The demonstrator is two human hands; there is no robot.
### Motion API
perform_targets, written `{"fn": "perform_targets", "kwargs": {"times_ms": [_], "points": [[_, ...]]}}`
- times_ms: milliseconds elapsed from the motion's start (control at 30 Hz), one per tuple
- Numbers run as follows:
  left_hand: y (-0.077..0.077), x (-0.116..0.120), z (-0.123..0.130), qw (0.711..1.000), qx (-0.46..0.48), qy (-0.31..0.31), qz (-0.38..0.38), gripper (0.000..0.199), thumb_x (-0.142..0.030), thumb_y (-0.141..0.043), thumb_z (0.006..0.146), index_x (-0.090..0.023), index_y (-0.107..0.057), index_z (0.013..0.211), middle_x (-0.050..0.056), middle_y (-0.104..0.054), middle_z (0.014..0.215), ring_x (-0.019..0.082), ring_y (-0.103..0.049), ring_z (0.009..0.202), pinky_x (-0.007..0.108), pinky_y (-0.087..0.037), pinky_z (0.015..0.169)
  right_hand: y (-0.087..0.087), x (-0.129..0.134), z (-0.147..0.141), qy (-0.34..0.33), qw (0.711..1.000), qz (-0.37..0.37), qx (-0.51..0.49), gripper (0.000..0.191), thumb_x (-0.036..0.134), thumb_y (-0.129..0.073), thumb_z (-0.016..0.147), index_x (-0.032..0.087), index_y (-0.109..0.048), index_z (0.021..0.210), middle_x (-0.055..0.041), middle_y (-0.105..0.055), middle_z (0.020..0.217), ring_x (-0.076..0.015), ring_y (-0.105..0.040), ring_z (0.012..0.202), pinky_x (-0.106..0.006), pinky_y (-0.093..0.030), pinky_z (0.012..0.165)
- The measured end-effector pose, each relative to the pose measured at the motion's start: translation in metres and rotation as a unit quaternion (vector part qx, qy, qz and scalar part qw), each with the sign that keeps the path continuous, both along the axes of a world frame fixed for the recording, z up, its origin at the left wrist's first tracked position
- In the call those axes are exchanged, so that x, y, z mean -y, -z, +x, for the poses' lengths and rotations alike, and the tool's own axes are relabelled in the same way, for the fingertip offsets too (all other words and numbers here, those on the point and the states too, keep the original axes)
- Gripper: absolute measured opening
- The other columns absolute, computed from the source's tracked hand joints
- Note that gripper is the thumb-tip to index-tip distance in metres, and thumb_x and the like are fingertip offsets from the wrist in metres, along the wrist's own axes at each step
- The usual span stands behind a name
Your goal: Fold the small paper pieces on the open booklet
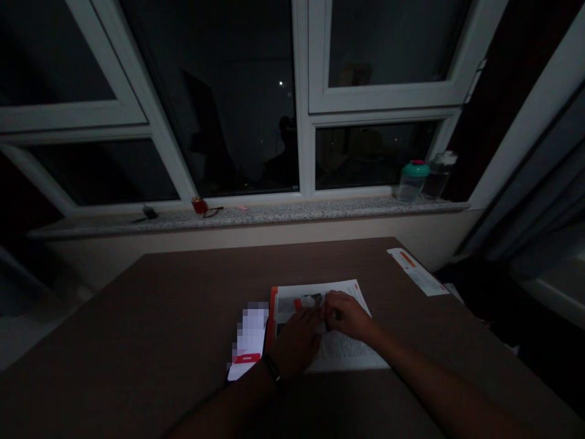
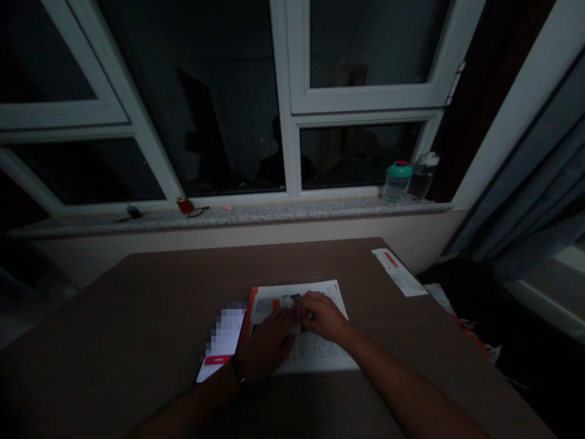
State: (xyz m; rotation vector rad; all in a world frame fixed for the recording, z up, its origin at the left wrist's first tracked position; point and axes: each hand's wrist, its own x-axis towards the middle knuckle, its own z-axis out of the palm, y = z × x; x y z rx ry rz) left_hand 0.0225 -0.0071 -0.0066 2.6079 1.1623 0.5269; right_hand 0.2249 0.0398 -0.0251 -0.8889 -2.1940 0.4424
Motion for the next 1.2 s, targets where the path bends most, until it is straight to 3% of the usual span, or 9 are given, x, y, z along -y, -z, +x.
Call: {"fn": "perform_targets", "kwargs": {"times_ms": [133,333,400,633,800,867,933,1100,1200], "points": [[0.004,-0.001,-0.002,1.0,0.002,0.002,0.003,0.061,-0.011,-0.052,0.085,-0.018,-0.034,0.143,0.011,-0.049,0.14,0.025,-0.042,0.131,0.045,-0.038,0.11,0.0,-0.003,-0.001,0.075,0.997,-0.007,-0.013,0.02,0.002,-0.057,0.073,0.021,-0.053,0.069,0.0004,-0.057,0.074,-0.0174,-0.056,0.076,-0.027,-0.042,0.07],[0.0,0.0,-0.001,1.0,0.007,0.01,-0.005,0.053,-0.011,-0.052,0.086,-0.019,-0.041,0.137,0.009,-0.052,0.136,0.024,-0.044,0.129,0.044,-0.038,0.111,0.0,0.004,0.001,-0.087,0.995,-0.031,-0.036,0.019,0.003,-0.059,0.071,0.022,-0.055,0.07,0.0004,-0.064,0.08,-0.0177,-0.061,0.083,-0.029,-0.045,0.078],[-0.001,0.0,-0.001,1.0,0.01,0.01,-0.005,0.053,-0.01,-0.052,0.085,-0.02,-0.041,0.136,0.009,-0.052,0.136,0.023,-0.045,0.128,0.043,-0.038,0.11,-0.001,0.006,0.002,-0.104,0.994,-0.032,-0.026,0.018,0.005,-0.059,0.072,0.022,-0.056,0.071,0.0008,-0.065,0.08,-0.0182,-0.061,0.083,-0.03,-0.045,0.08],[0.001,0.0,-0.001,1.0,0.015,0.013,0.011,0.055,-0.01,-0.051,0.085,-0.019,-0.038,0.138,0.009,-0.05,0.137,0.024,-0.043,0.129,0.044,-0.038,0.111,0.001,0.001,0.001,0.037,0.999,-0.011,-0.032,0.017,0.005,-0.057,0.074,0.021,-0.055,0.07,-0.0005,-0.061,0.075,-0.0181,-0.058,0.077,-0.029,-0.043,0.072],[-0.003,0.001,0.0,1.0,0.011,0.01,0.004,0.048,-0.01,-0.053,0.085,-0.021,-0.043,0.131,0.008,-0.053,0.133,0.023,-0.046,0.127,0.044,-0.04,0.109,-0.002,0.006,0.001,-0.106,0.994,-0.019,-0.026,0.019,0.003,-0.058,0.072,0.022,-0.055,0.072,0.001,-0.063,0.08,-0.0169,-0.06,0.083,-0.029,-0.043,0.079],[-0.003,0.0,0.0,1.0,0.008,0.013,0.006,0.047,-0.01,-0.052,0.085,-0.021,-0.044,0.13,0.008,-0.053,0.133,0.024,-0.046,0.126,0.044,-0.04,0.109,-0.001,0.007,0.001,-0.123,0.992,-0.014,-0.017,0.019,0.003,-0.06,0.07,0.022,-0.055,0.073,0.0015,-0.063,0.08,-0.0172,-0.06,0.083,-0.03,-0.043,0.081],[-0.002,-0.001,-0.001,1.0,0.007,0.016,0.01,0.049,-0.011,-0.052,0.085,-0.021,-0.043,0.132,0.009,-0.052,0.135,0.024,-0.046,0.127,0.046,-0.038,0.11,0.001,0.006,0.001,-0.091,0.996,-0.009,-0.011,0.02,0.003,-0.061,0.07,0.022,-0.056,0.074,0.0006,-0.064,0.082,-0.018,-0.06,0.084,-0.03,-0.042,0.08],[0.001,-0.002,-0.002,1.0,0.012,0.019,0.009,0.059,-0.011,-0.052,0.085,-0.021,-0.034,0.14,0.009,-0.051,0.136,0.024,-0.045,0.127,0.044,-0.04,0.108,0.001,-0.004,0.001,0.098,0.995,-0.006,-0.004,0.019,0.004,-0.057,0.077,0.021,-0.052,0.07,-0.0003,-0.058,0.075,-0.0185,-0.055,0.078,-0.029,-0.04,0.072],[-0.001,-0.001,-0.002,1.0,0.012,0.016,0.013,0.056,-0.01,-0.052,0.086,-0.023,-0.037,0.138,0.008,-0.05,0.136,0.024,-0.044,0.127,0.043,-0.04,0.108,0.0,-0.006,0.003,0.127,0.992,-0.005,-0.004,0.018,0.006,-0.055,0.079,0.021,-0.05,0.071,-0.0009,-0.056,0.077,-0.0186,-0.054,0.077,-0.028,-0.04,0.07]]}}
